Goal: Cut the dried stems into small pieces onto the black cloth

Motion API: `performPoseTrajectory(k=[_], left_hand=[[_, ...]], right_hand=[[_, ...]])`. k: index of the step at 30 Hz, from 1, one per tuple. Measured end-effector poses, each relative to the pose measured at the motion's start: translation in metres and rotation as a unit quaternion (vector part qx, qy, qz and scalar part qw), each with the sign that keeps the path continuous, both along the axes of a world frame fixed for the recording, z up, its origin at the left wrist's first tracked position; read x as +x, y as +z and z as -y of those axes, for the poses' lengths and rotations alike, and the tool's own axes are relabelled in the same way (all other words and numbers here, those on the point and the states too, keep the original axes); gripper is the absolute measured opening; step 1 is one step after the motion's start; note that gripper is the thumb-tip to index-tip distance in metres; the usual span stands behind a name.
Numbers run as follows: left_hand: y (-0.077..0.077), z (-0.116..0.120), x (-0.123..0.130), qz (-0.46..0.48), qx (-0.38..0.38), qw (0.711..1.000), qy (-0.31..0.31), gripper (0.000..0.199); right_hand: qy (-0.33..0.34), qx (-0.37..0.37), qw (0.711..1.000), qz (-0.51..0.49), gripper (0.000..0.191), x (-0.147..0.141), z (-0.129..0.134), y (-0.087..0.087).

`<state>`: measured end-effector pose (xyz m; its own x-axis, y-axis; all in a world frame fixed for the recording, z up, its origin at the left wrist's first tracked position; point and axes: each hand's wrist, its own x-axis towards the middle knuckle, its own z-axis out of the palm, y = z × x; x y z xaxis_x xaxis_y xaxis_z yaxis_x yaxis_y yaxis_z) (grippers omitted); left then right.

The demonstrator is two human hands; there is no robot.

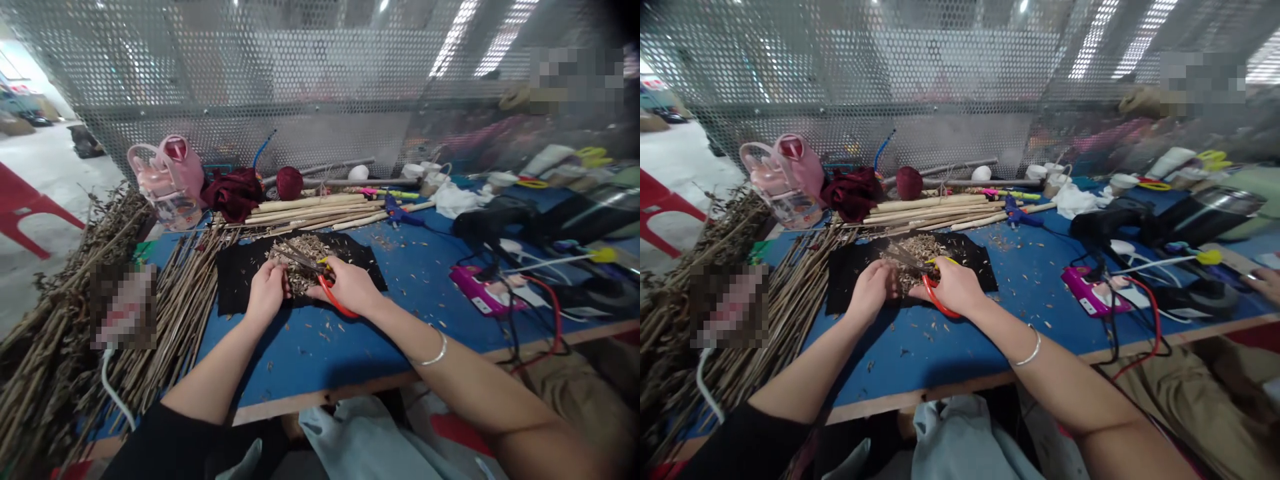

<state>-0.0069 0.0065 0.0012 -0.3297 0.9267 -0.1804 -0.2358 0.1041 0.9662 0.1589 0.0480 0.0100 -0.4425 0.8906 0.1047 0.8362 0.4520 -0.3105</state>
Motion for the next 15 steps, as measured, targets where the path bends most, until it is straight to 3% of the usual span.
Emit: performPoseTrajectory(k=[6, 9, 12, 15], left_hand=[[-0.002, 0.002, 0.009, 0.009, 0.005, 0.999, -0.051, 0.021], [0.007, 0.002, 0.005, 0.027, 0.011, 0.999, -0.019, 0.022], [0.045, 0.013, -0.008, 0.081, 0.085, 0.991, 0.058, 0.018], [0.112, 0.037, -0.024, 0.124, 0.23, 0.965, 0.03, 0.021]], right_hand=[[0.043, 0.018, 0.998, -0.031, 0.051, 0.001, 0.002, 0.003], [0.049, 0.005, 0.996, -0.078, 0.049, 0.0, 0.001, -0.001], [0.023, -0.039, 0.987, -0.154, 0.043, 0.002, -0.001, -0.001], [-0.01, -0.063, 0.97, -0.235, 0.037, 0.008, -0.005, 0.004]])
